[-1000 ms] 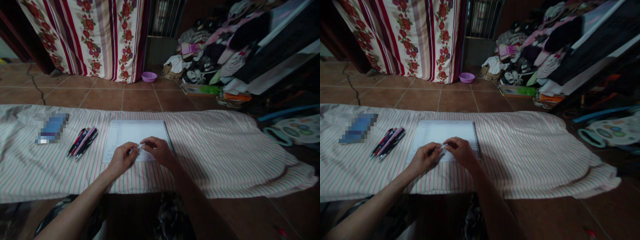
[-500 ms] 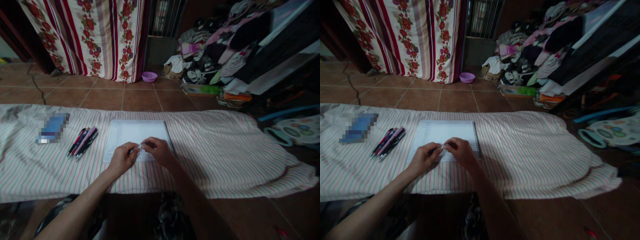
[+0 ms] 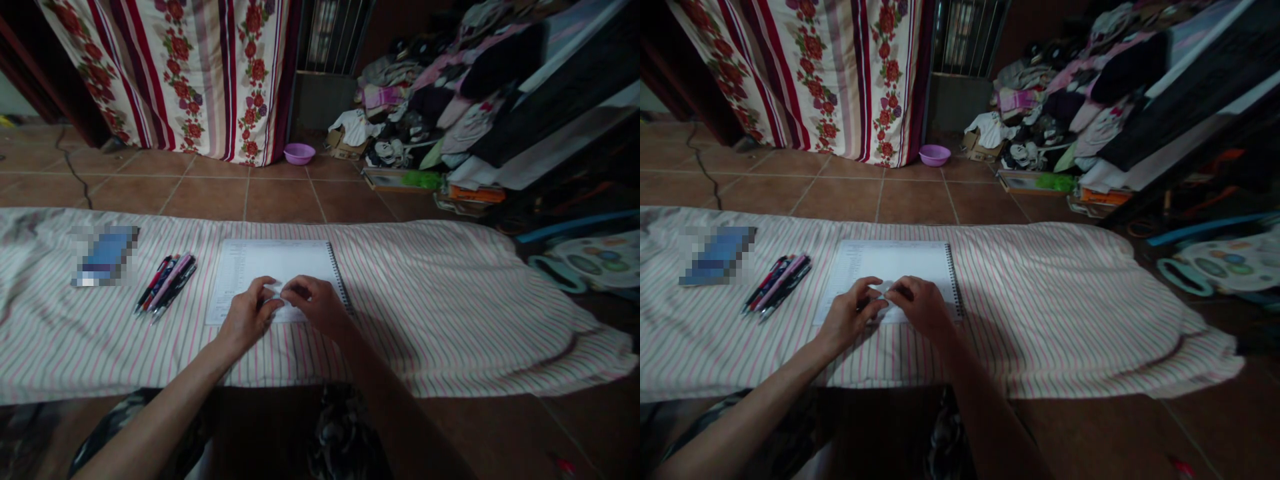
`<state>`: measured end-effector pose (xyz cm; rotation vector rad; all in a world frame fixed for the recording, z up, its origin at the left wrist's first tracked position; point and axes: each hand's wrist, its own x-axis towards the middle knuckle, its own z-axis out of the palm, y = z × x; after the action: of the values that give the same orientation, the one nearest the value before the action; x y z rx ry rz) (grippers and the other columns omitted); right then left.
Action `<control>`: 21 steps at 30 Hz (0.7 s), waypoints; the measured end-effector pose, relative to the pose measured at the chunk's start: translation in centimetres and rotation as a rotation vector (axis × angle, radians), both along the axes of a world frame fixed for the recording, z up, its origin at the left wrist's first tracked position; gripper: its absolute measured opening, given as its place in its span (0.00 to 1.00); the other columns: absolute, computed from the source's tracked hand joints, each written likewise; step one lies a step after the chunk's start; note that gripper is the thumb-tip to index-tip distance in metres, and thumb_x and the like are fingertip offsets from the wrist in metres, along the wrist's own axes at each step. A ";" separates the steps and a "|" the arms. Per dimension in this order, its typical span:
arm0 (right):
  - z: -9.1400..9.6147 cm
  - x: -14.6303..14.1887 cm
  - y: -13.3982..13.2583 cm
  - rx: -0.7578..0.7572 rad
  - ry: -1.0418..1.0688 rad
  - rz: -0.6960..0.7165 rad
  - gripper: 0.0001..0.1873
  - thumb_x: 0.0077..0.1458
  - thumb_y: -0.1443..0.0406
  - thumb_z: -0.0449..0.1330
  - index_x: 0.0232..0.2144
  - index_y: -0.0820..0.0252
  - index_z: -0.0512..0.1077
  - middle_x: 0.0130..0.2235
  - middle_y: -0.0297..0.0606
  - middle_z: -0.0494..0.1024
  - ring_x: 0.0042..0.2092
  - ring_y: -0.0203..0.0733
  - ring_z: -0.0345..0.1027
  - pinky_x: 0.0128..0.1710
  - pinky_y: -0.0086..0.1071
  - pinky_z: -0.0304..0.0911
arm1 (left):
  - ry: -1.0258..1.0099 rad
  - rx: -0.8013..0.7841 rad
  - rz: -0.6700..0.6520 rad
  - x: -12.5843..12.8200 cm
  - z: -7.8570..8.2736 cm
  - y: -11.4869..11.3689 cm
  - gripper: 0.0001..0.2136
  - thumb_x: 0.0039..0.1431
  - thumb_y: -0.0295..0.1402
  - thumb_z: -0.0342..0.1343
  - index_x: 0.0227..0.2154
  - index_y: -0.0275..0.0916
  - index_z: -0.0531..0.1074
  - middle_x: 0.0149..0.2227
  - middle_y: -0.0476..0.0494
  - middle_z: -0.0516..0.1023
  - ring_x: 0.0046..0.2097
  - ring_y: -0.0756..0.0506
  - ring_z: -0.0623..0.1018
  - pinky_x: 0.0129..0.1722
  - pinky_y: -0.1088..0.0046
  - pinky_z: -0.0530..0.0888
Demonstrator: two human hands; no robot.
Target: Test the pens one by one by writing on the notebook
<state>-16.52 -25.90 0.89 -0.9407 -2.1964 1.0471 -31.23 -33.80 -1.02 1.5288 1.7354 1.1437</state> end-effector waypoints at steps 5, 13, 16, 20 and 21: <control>0.2 0.0 -0.3 0.018 -0.055 0.025 0.07 0.51 0.63 0.58 0.25 0.59 0.72 0.24 0.31 0.72 0.26 0.33 0.63 0.28 0.27 0.55 | -0.013 -0.032 -0.009 0.1 0.3 -0.2 0.10 0.53 0.36 0.54 0.36 0.43 0.59 0.26 0.55 0.76 0.24 0.51 0.73 0.29 0.75 0.67; -0.4 -0.4 -0.5 0.131 -0.234 0.016 0.22 0.58 0.56 0.48 0.18 0.61 0.67 0.18 0.30 0.64 0.23 0.31 0.55 0.25 0.27 0.46 | 0.024 -0.006 -0.061 0.1 0.3 -0.5 0.09 0.54 0.36 0.52 0.35 0.44 0.58 0.33 0.50 0.79 0.35 0.47 0.79 0.33 0.73 0.71; -0.7 -0.8 -0.6 0.097 -0.291 0.005 0.27 0.60 0.54 0.43 0.19 0.61 0.70 0.19 0.32 0.67 0.24 0.33 0.60 0.26 0.28 0.47 | 0.039 -0.011 -0.051 0.2 0.2 -0.6 0.10 0.55 0.36 0.53 0.38 0.44 0.58 0.33 0.50 0.80 0.37 0.45 0.79 0.34 0.71 0.72; -1.2 -0.9 -0.9 0.058 -0.319 -0.023 0.29 0.60 0.52 0.41 0.23 0.59 0.74 0.20 0.36 0.71 0.25 0.37 0.65 0.27 0.30 0.51 | 0.020 0.001 -0.111 0.4 0.2 -0.5 0.10 0.56 0.34 0.52 0.41 0.43 0.62 0.35 0.49 0.80 0.38 0.46 0.79 0.37 0.71 0.72; -1.5 -0.8 -0.9 0.069 -0.289 -0.020 0.28 0.60 0.51 0.42 0.25 0.58 0.75 0.19 0.36 0.72 0.26 0.37 0.66 0.27 0.30 0.53 | 0.017 0.015 -0.126 0.4 0.2 -0.5 0.09 0.56 0.33 0.52 0.41 0.43 0.64 0.36 0.48 0.80 0.39 0.46 0.79 0.38 0.72 0.72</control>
<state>-17.33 -26.81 -0.60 -1.1396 -2.4321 0.8647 -30.80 -34.26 -0.83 1.6370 1.6194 1.0853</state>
